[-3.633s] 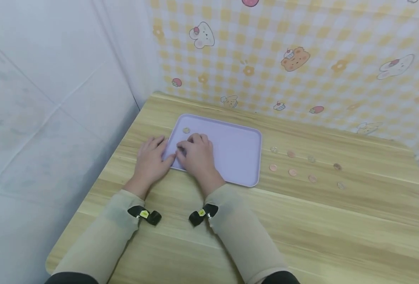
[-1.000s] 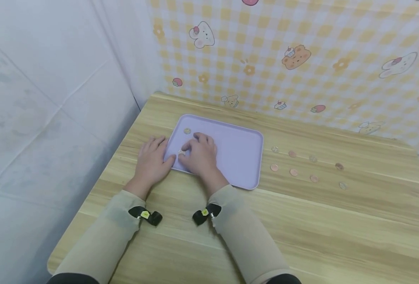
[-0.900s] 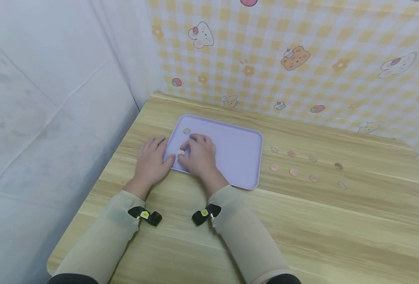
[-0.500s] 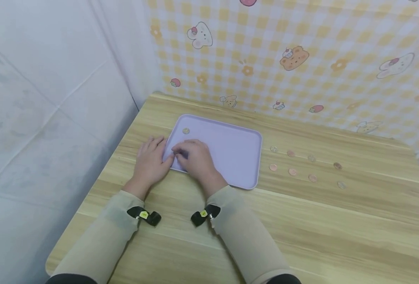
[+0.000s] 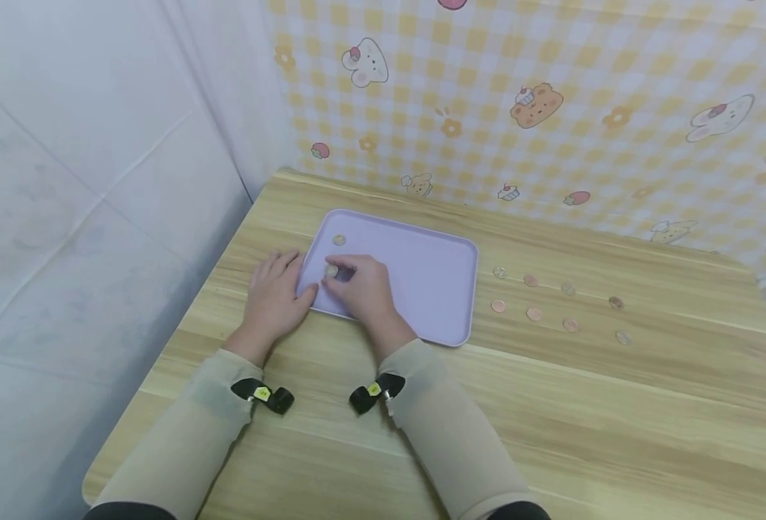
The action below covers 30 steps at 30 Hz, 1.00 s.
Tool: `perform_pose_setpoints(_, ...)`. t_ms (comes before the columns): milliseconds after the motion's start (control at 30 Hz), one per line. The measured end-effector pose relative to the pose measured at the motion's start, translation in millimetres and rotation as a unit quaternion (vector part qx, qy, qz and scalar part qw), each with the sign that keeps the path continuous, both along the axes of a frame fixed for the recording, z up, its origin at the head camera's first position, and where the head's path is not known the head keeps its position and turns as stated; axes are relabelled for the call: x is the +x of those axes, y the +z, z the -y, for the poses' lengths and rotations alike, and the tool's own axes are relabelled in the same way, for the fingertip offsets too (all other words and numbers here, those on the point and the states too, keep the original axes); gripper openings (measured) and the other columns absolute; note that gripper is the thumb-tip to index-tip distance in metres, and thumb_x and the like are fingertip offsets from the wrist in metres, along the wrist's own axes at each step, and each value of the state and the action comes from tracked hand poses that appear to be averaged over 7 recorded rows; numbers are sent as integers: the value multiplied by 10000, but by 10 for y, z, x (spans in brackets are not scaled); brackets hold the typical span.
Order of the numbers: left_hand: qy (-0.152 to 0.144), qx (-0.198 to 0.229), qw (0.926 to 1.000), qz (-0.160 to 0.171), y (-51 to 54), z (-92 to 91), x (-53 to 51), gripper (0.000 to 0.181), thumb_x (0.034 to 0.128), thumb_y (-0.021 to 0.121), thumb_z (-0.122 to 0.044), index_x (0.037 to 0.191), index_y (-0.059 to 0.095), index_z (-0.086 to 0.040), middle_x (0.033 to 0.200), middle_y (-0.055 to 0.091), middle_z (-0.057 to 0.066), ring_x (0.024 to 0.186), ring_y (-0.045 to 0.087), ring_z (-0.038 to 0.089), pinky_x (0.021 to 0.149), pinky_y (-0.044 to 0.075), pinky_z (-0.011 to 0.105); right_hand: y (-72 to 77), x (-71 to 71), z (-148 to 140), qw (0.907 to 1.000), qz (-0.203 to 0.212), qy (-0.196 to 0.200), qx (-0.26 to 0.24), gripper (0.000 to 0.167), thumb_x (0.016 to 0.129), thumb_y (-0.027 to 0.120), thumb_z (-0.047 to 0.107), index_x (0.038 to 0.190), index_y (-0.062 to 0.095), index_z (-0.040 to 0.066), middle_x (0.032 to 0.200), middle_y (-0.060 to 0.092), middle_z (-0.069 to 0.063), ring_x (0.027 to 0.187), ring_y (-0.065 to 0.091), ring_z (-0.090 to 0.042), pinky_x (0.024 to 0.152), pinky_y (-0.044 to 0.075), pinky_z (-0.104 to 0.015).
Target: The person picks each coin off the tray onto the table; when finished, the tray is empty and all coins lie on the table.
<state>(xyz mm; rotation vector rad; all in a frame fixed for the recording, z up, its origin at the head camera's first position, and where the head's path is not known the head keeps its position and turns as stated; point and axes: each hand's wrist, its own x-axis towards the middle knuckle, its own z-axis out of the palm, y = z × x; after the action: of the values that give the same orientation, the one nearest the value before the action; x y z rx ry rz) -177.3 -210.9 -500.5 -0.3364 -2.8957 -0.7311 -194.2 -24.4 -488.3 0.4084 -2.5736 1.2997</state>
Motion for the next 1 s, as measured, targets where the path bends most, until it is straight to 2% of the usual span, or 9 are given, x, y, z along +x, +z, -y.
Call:
perform_pose_setpoints(233,-51,-18,10000,29,28,-22,-7,654,1044,538,-333,1577,460,39,1668,375,242,1574,199,505,1274,93,667,23,5,-38,9981,93,-200,-569,420,863,908,107,1264,784,112,1175,793,-77,1063,736,-207,992,558,-268)
perform_pose_setpoints(400,-84,-17,10000,9,25,-19,-12,667,1037,540,-349,1575,462,38,1663,379,248,1568,205,515,1269,98,679,42,27,-50,9974,52,-299,-649,400,863,907,105,1247,796,102,1164,798,-67,1026,737,-179,961,564,-254)
perform_pose_setpoints(600,-109,49,9999,-96,16,4,-28,669,1025,557,-349,1564,479,38,1653,393,250,1565,217,518,1264,109,686,79,95,-72,9992,-182,50,-347,332,853,923,147,1168,829,95,1086,815,-42,963,752,-144,899,573,-209)
perform_pose_setpoints(700,-129,33,9999,-75,15,8,-33,669,1026,554,-344,1566,473,43,1656,387,254,1565,213,522,1262,106,691,91,122,-117,9992,-375,43,-92,329,840,936,181,1143,835,106,1121,810,-25,1089,757,-170,988,559,-234)
perform_pose_setpoints(833,-139,35,9999,28,18,8,-34,675,1036,554,-348,1581,454,37,1669,366,252,1575,188,516,1271,81,678,65,131,-219,9984,-519,-109,170,341,807,960,202,1109,834,105,1186,796,-19,1267,689,-229,1131,481,-301)
perform_pose_setpoints(1000,-121,102,9999,27,36,20,-20,674,1038,560,-345,1582,452,38,1665,367,258,1575,181,520,1273,70,676,28,134,-366,9973,-637,-137,342,347,778,977,195,1071,830,82,1243,778,-48,1306,660,-272,1189,430,-351)
